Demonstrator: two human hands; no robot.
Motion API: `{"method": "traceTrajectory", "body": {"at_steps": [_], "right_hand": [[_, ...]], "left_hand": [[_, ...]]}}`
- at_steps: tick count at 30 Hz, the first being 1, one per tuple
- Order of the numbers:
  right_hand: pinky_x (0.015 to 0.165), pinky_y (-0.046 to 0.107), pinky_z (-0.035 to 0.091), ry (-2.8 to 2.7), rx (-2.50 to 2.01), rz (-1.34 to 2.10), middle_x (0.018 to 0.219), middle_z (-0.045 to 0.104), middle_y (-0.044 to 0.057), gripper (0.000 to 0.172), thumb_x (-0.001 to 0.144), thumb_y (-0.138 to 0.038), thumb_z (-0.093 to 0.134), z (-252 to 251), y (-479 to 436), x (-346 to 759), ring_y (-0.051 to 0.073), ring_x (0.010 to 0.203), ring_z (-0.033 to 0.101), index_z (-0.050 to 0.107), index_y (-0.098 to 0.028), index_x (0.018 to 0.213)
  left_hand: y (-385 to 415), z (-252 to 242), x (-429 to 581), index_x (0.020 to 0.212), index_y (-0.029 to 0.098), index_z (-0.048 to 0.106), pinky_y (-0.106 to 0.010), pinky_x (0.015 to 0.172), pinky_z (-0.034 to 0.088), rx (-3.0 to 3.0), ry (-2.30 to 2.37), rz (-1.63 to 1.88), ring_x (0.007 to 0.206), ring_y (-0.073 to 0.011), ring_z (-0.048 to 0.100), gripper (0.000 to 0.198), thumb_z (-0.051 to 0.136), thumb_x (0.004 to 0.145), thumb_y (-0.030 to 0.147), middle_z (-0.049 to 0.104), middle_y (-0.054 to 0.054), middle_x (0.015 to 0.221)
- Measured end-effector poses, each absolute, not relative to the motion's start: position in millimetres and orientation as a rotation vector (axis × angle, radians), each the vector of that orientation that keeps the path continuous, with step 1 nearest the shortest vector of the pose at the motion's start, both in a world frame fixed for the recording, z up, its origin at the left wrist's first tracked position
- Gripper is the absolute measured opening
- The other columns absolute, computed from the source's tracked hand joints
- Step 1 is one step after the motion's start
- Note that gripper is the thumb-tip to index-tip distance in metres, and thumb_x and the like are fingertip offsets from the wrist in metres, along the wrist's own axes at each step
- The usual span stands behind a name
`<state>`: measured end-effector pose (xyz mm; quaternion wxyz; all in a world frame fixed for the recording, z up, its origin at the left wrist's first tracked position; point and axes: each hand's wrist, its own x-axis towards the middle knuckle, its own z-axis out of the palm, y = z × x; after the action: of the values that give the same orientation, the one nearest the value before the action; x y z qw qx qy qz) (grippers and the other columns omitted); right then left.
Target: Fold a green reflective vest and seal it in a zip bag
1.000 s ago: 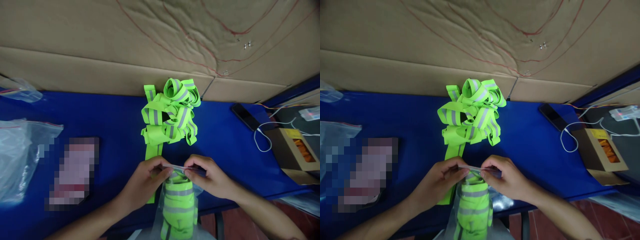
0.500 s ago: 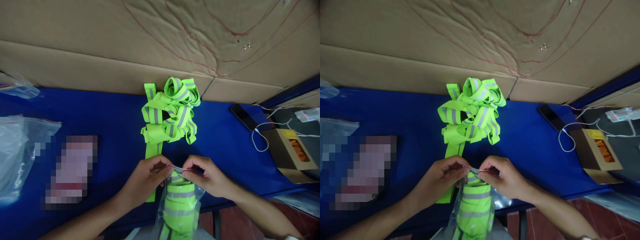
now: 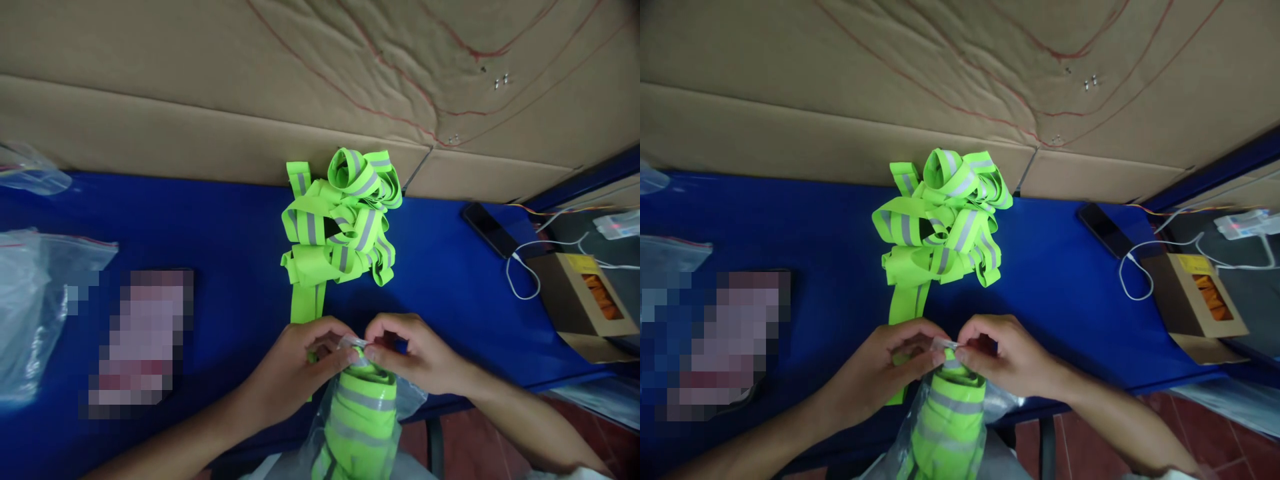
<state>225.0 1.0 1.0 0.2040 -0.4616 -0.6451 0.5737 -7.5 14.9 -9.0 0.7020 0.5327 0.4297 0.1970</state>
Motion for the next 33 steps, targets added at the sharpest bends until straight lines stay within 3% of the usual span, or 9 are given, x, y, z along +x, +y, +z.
{"method": "traceTrajectory", "body": {"at_steps": [6,11,16,21,26,31,33], "right_hand": [[0.063,0.019,0.044,-1.754,-1.262,1.643,0.076,0.065,-0.001,0.019,0.095,-0.034,0.069,-1,-2,218,0.009,0.068,0.058,0.066,-0.016,0.089],[0.057,0.017,0.04,-1.761,-1.272,1.639,0.07,0.062,-0.003,0.021,0.095,-0.034,0.069,-4,-4,213,0.007,0.063,0.054,0.066,-0.016,0.086],[0.058,0.017,0.04,-1.75,-1.254,1.575,0.072,0.061,-0.002,0.017,0.096,-0.031,0.068,-5,-6,214,0.007,0.064,0.054,0.065,-0.015,0.09],[0.057,0.018,0.04,-1.711,-1.232,1.744,0.072,0.063,-0.002,0.027,0.095,-0.04,0.069,-1,0,222,0.008,0.064,0.054,0.064,-0.016,0.086],[0.054,0.019,0.033,-1.851,-1.282,1.515,0.065,0.055,-0.004,0.032,0.099,-0.041,0.064,4,3,231,0.007,0.058,0.045,0.059,-0.016,0.079],[0.058,0.019,0.039,-1.912,-1.203,1.546,0.071,0.063,-0.002,0.029,0.1,-0.04,0.065,5,7,240,0.008,0.063,0.055,0.064,-0.016,0.084],[0.057,0.019,0.037,-1.933,-1.204,1.464,0.067,0.059,-0.003,0.028,0.099,-0.037,0.066,4,8,246,0.007,0.06,0.051,0.063,-0.016,0.081]], "left_hand": [[13,-9,-11,0.088,0.02,0.072,-0.023,0.069,0.045,1.388,1.002,0.454,0.08,-0.0133,0.066,0.026,0.061,0.098,0.041,0.074,-0.001,0.087],[12,-9,-11,0.093,0.022,0.071,-0.023,0.061,0.04,1.505,0.999,0.376,0.068,-0.0103,0.06,0.026,0.056,0.1,0.041,0.071,0.002,0.082],[12,-9,-9,0.097,0.023,0.071,-0.022,0.064,0.043,1.51,1.002,0.429,0.072,-0.0107,0.063,0.019,0.058,0.099,0.036,0.072,0.002,0.085],[17,-4,-18,0.089,0.023,0.072,-0.022,0.068,0.044,1.525,1.031,0.503,0.077,-0.0109,0.065,0.023,0.06,0.099,0.039,0.072,0.003,0.085],[22,-3,-23,0.09,0.024,0.074,-0.023,0.07,0.045,1.527,1.054,0.519,0.079,-0.0123,0.066,0.026,0.059,0.1,0.042,0.074,0.002,0.085],[22,-1,-23,0.089,0.023,0.075,-0.023,0.068,0.045,1.511,1.067,0.57,0.077,-0.0132,0.066,0.027,0.06,0.099,0.043,0.074,0.001,0.082],[22,2,-23,0.09,0.023,0.075,-0.023,0.068,0.045,1.498,1.065,0.586,0.078,-0.0133,0.067,0.026,0.06,0.099,0.042,0.075,0.001,0.084]]}}
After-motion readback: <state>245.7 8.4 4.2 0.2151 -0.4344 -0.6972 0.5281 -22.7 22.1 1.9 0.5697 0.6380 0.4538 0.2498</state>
